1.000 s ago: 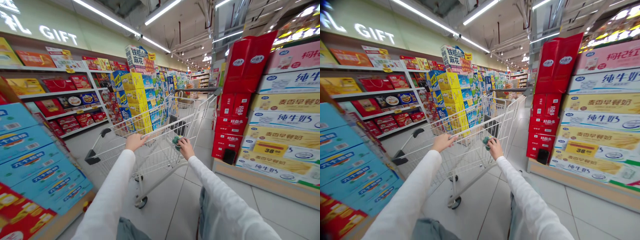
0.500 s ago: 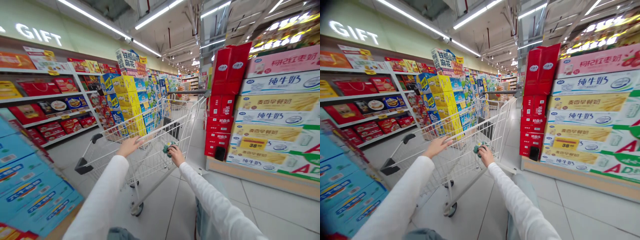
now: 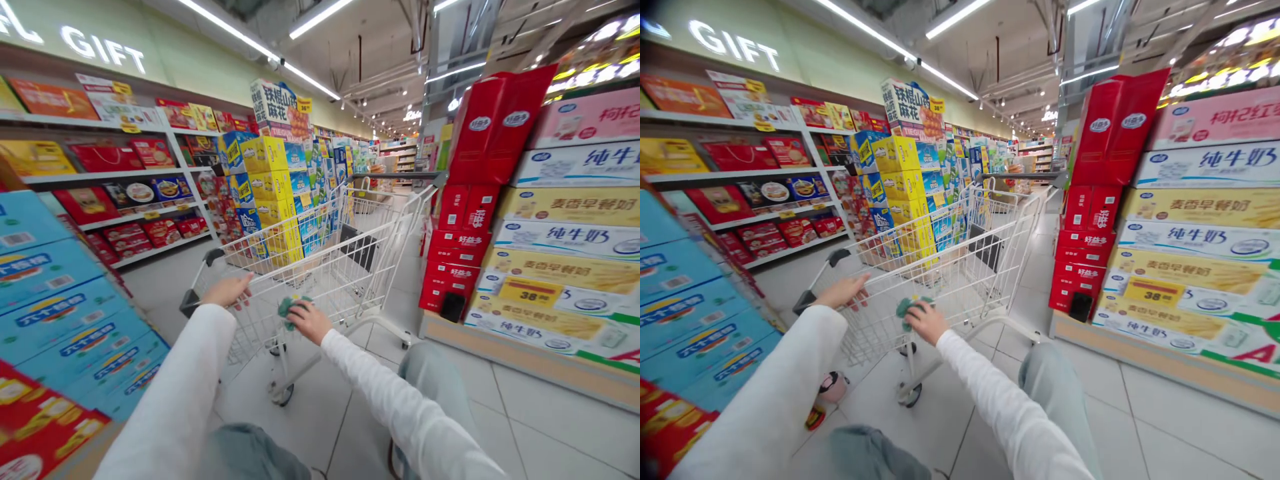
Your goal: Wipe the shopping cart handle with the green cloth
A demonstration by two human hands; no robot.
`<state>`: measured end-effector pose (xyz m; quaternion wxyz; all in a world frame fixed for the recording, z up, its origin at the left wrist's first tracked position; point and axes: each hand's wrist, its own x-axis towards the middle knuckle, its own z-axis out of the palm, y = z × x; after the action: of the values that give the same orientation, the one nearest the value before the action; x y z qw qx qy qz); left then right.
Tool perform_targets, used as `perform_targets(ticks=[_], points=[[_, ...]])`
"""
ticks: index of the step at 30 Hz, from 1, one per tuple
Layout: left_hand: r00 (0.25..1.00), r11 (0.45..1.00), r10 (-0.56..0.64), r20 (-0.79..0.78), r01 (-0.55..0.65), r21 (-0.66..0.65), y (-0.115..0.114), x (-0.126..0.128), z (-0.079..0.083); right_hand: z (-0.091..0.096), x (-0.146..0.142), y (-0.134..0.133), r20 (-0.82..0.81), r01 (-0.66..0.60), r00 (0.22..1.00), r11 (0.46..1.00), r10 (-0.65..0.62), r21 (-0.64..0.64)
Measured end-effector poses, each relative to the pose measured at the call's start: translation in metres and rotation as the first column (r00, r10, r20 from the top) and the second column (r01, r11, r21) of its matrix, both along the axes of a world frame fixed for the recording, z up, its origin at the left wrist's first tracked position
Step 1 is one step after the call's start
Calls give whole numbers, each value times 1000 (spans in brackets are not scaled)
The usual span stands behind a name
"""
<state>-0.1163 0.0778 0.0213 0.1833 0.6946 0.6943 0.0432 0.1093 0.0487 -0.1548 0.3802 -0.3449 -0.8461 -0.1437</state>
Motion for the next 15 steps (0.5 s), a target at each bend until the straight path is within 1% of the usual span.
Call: perform_targets(ticks=[1, 2, 3, 4, 5, 6, 7, 9, 11, 12, 13, 14, 15], points=[[999, 999, 7, 37, -6, -45, 0, 5, 1, 0, -18, 0, 52, -63, 997, 997, 62, 37], [998, 999, 7, 61, -4, -52, 1, 7, 2, 0, -31, 0, 96, -110, 990, 992, 103, 67], [997, 999, -3, 77, 7, -50, 1, 8, 3, 0, -38, 1, 130, -137, 984, 987, 125, 90], [996, 998, -19, 91, 24, -50, 1, 7, 2, 0, -37, 3, 155, -146, 979, 984, 129, 106], [994, 998, -39, 105, 45, -50, 1, 5, 2, 0, -30, 4, 170, -141, 978, 983, 120, 116], [992, 997, -56, 112, 62, -49, 1, 4, 1, -1, -15, 5, 176, -124, 979, 985, 102, 122], [991, 996, -69, 111, 74, -45, 0, 4, 0, -2, 6, 6, 164, -95, 984, 988, 74, 126], [992, 995, -93, 90, 95, -24, -2, 5, 0, -6, 60, 7, 61, 53, 996, 994, -60, 98], [993, 994, -110, 52, 111, -7, -4, 10, 1, -8, 117, 10, -110, 227, 969, 972, -220, 54], [992, 993, -119, 35, 120, -2, -6, 13, 1, -7, 142, 13, -217, 300, 934, 953, -285, 35], [992, 992, -127, 20, 127, -1, -7, 16, 2, -5, 160, 17, -365, 402, 853, 916, -372, 7], [991, 991, -131, 7, 131, 3, -9, 20, 3, -2, 170, 21, -516, 501, 731, 864, -447, -39], [991, 991, -133, -3, 133, 10, -10, 23, 3, 2, 172, 26, -630, 564, 603, 820, -489, -98]])
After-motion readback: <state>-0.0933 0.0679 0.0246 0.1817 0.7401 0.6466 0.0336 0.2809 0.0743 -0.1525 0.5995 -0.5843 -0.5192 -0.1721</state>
